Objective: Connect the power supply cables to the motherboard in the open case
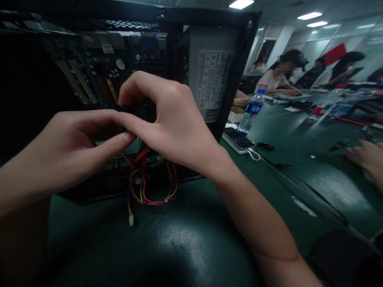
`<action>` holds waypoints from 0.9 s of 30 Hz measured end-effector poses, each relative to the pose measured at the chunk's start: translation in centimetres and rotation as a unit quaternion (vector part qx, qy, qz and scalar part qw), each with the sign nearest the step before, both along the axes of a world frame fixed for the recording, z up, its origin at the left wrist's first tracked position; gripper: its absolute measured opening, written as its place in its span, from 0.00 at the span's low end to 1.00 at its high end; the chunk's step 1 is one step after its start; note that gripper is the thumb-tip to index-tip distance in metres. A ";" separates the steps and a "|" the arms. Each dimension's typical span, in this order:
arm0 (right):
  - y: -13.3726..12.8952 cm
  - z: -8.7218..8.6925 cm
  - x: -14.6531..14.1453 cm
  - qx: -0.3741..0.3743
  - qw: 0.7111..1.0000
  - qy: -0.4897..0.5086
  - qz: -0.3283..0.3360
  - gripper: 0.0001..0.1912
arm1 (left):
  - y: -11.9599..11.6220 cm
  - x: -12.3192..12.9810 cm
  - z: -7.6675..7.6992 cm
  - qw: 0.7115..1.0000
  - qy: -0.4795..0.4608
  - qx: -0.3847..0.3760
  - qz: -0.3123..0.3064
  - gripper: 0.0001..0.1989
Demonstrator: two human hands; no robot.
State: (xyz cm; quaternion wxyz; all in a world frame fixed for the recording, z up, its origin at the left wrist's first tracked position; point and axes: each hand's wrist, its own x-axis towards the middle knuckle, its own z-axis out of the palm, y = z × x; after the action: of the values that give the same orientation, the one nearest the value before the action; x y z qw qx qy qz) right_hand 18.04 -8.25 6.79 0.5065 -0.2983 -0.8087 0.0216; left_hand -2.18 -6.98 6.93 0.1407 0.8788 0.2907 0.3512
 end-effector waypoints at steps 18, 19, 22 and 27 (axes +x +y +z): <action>-0.2 -0.4 -1.1 0.045 0.998 -0.033 0.017 0.07 | 0.9 0.2 -0.5 0.994 -0.060 -0.096 -0.016 0.06; -0.1 -0.4 -1.1 0.053 0.998 -0.036 0.023 0.06 | 0.9 0.1 -0.4 0.992 -0.060 -0.105 -0.018 0.06; 0.3 -0.3 -0.7 0.068 0.996 -0.043 0.034 0.05 | 1.0 0.2 -0.4 0.992 -0.064 -0.108 -0.029 0.07; 0.5 -0.2 -0.2 0.053 0.997 -0.057 0.012 0.09 | 1.0 0.4 -0.3 0.988 -0.076 -0.120 -0.059 0.09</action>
State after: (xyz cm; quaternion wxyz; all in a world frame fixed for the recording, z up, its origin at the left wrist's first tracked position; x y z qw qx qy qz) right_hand 17.87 -7.70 6.58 0.4741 -0.2617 -0.8400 -0.0322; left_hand -1.81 -5.99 6.58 0.2877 0.8422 0.2666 0.3700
